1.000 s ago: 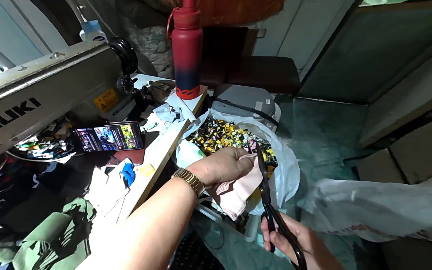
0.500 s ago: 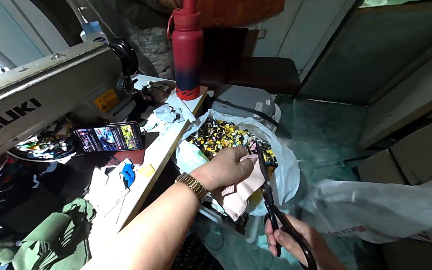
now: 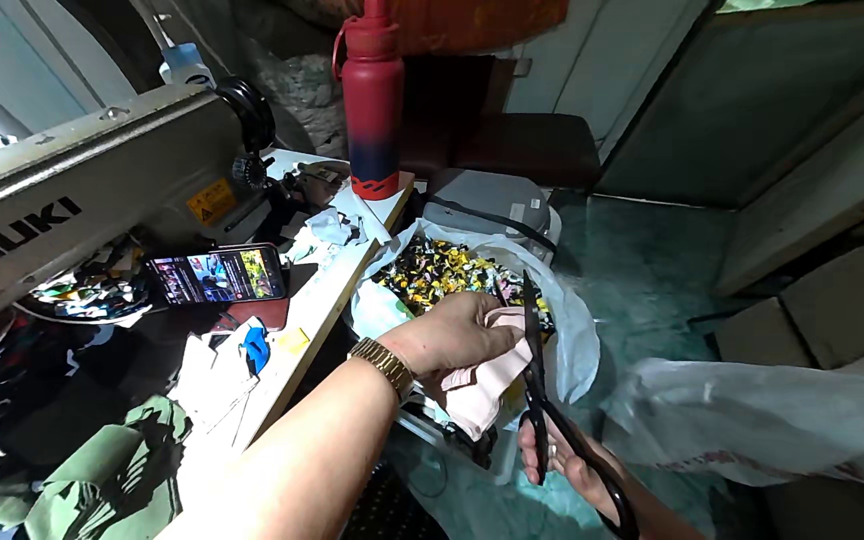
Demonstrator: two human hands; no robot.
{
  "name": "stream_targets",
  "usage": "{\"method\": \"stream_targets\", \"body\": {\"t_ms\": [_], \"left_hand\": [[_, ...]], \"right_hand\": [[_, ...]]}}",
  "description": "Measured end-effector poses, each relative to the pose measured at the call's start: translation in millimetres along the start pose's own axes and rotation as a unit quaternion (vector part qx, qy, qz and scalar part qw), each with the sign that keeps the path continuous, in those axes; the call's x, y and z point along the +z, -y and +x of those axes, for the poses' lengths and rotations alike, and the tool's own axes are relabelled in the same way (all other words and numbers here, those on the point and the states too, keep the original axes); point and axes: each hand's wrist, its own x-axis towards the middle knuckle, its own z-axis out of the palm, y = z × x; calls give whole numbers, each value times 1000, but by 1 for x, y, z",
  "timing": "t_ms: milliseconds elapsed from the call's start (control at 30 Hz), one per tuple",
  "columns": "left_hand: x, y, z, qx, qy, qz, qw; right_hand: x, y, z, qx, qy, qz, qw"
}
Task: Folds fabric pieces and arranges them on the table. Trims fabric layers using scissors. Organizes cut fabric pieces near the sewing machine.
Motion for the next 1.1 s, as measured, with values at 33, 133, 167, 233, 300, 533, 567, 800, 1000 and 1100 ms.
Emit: {"method": "stream_targets", "body": {"t_ms": [33,133,167,233,300,533,567,800,1000,1100], "left_hand": [[-1,0,0,1,-2,3,1000],[-2,1,2,11,-17,6,1000],[-2,3,2,12,-21,4,1000],[-2,3,2,5,-24,-2,1000],[0,4,1,-4,-27,-12,1000],[4,7,2,-17,-36,12,999],[4,7,2,-8,-34,26,999],[6,-2,3,8,-34,66,997],[13,3,3,12,-79,98,992],[12,5,6,-2,-69,97,993]], "right_hand": [[1,-1,0,-7,-9,13,1000],[5,1,-1,-13,-48,50,997],[7,3,-3,-10,-58,53,997],[10,6,-7,-10,-75,54,996],[12,10,-10,-5,-86,47,995],[14,16,-14,6,-71,-14,997],[12,15,-12,3,-52,-16,999],[4,9,2,-19,-52,-2,998],[20,21,-7,3,-123,-1,992],[23,23,-7,21,-122,2,992]]}}
